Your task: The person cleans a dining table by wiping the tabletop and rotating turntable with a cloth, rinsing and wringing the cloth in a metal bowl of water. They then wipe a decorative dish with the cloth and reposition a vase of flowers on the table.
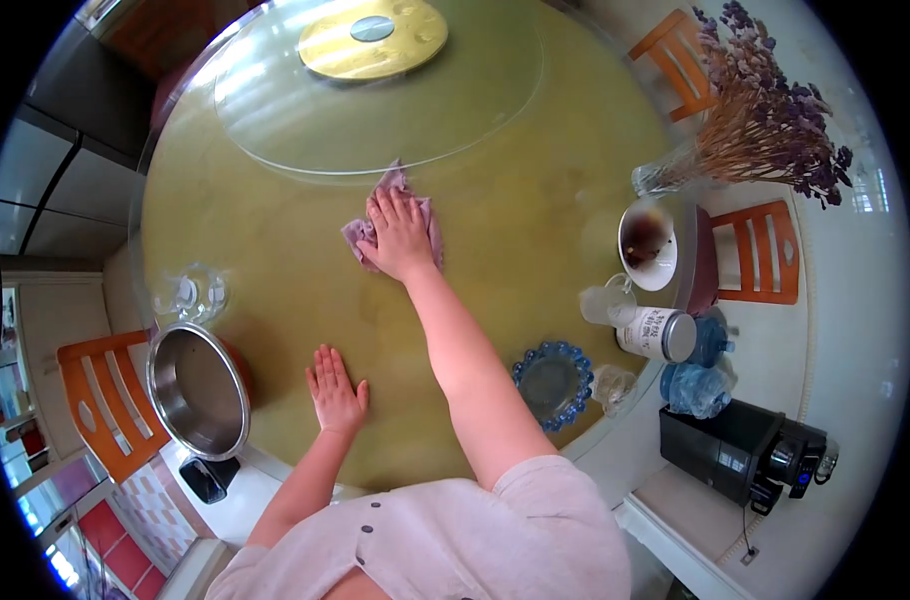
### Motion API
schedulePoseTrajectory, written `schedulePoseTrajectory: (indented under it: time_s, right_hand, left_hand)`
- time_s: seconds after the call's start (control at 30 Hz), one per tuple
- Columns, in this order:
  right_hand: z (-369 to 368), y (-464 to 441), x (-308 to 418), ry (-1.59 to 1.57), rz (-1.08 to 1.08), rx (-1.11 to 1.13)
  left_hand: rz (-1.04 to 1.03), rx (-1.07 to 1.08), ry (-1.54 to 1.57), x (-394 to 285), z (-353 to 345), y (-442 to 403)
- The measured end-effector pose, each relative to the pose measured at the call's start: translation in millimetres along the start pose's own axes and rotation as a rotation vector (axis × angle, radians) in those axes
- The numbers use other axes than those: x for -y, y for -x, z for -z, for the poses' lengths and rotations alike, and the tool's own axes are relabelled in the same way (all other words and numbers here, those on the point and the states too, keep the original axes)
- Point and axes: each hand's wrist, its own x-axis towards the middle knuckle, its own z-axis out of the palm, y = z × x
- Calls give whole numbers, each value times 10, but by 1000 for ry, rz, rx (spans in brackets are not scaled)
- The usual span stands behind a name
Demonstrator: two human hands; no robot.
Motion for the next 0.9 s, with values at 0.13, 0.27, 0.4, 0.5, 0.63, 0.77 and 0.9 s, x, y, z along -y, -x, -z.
schedulePoseTrajectory:
  time_s: [0.13, 0.27, 0.4, 0.5, 0.63, 0.77, 0.9]
  right_hand:
    - [198, -215, -572, -44, -227, 11]
    - [-1, -528, -1473, 28, -450, -169]
    - [6, -871, -1419, 107, -398, -192]
    - [-36, -871, -1194, 73, -250, -186]
    - [-68, -750, -716, 30, -155, -129]
    - [-100, -420, 43, 17, 30, -36]
    - [-118, 131, 453, -130, 169, -64]
  left_hand:
    - [-1, 26, -13, 5, 37, 29]
    - [-5, 19, 5, -3, 68, -3]
    - [15, 45, 3, -1, 46, -46]
    - [29, 49, 10, -13, 35, 30]
    - [26, 21, 9, -22, 35, 3]
    - [17, 6, 6, -11, 33, 9]
    - [21, -21, -4, -23, 49, 19]
